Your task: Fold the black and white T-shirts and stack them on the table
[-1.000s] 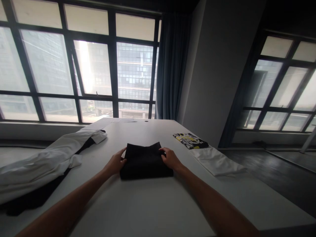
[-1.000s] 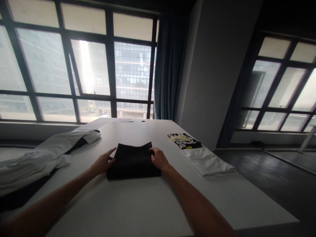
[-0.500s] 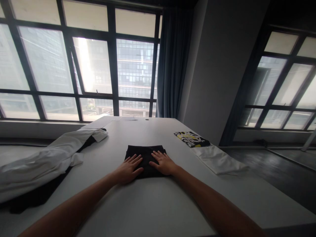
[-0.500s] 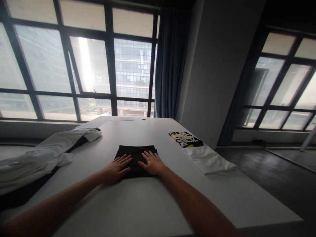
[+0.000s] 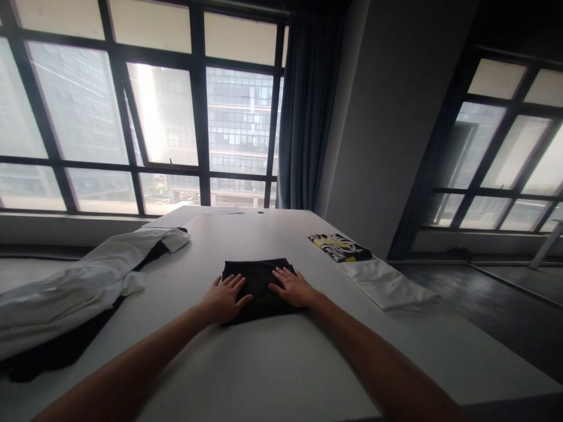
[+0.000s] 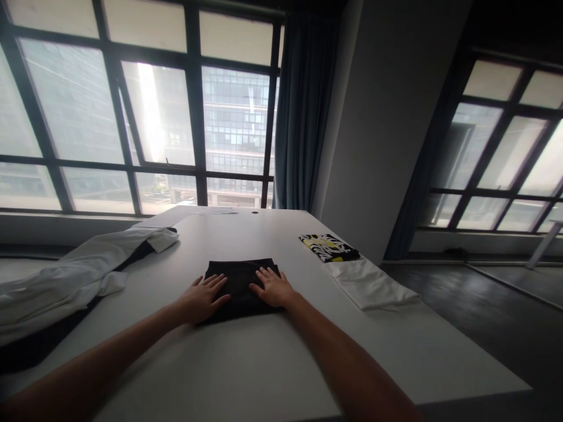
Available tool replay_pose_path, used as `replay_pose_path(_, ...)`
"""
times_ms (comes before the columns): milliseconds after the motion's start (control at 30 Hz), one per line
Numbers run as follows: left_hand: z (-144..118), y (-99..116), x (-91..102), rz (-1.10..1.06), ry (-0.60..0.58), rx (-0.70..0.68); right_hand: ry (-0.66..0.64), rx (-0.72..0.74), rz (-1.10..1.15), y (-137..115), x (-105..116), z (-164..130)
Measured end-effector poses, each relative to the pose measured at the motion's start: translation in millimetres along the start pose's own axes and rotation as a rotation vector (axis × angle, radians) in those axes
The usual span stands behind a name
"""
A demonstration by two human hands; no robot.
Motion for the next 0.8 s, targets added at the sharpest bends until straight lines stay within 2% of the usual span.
replay_pose_path(133, -3, 17, 13.4, -0.014, 0.138, -0.086, 0.161, 0.124, -0.033, -19, 12, -6)
replay_pose_path(167, -1, 18, 12.4, -0.017, 0.147, -0.093, 0.185, 0.149, -0.030, -23, 11, -6)
replay_pose_path(233, 7, 12, 4.0, -0.013, 0.095, -0.068, 0.138, 0.163, -0.006, -25, 3, -1)
replay_pose_path(333, 18, -8, -10.3, 0.006, -0.020, 0.053, -0.011, 0.064, 0.029, -9, -13, 9)
replay_pose_path(400, 21, -23, -12.4, 0.024, -0.045, 0.138, -0.033, -0.039, 0.018, 8, -15, 11)
replay_pose_path(533, 19, -43, -6.3, 0.046, -0.069, 0.256, 0.042, -0.253, -0.049, 34, -5, 5)
replay_pose_path(667, 16, -49, -0.1, 0.086, -0.054, 0.317, 0.143, -0.341, -0.150, 43, 15, -7)
replay_pose_path(800, 12, -52, 3.0, 0.160, 0.013, 0.441, 0.108, -0.403, 0.006, 56, 20, -10)
Point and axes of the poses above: each hand's wrist, its own z-axis towards the middle knuckle, its own x-axis out of the back of the hand, y = z × x, the point moved 5 cm from there along z, towards the middle knuckle, and after that the axes turned 7 degrees about x, right-handed, at the moved point
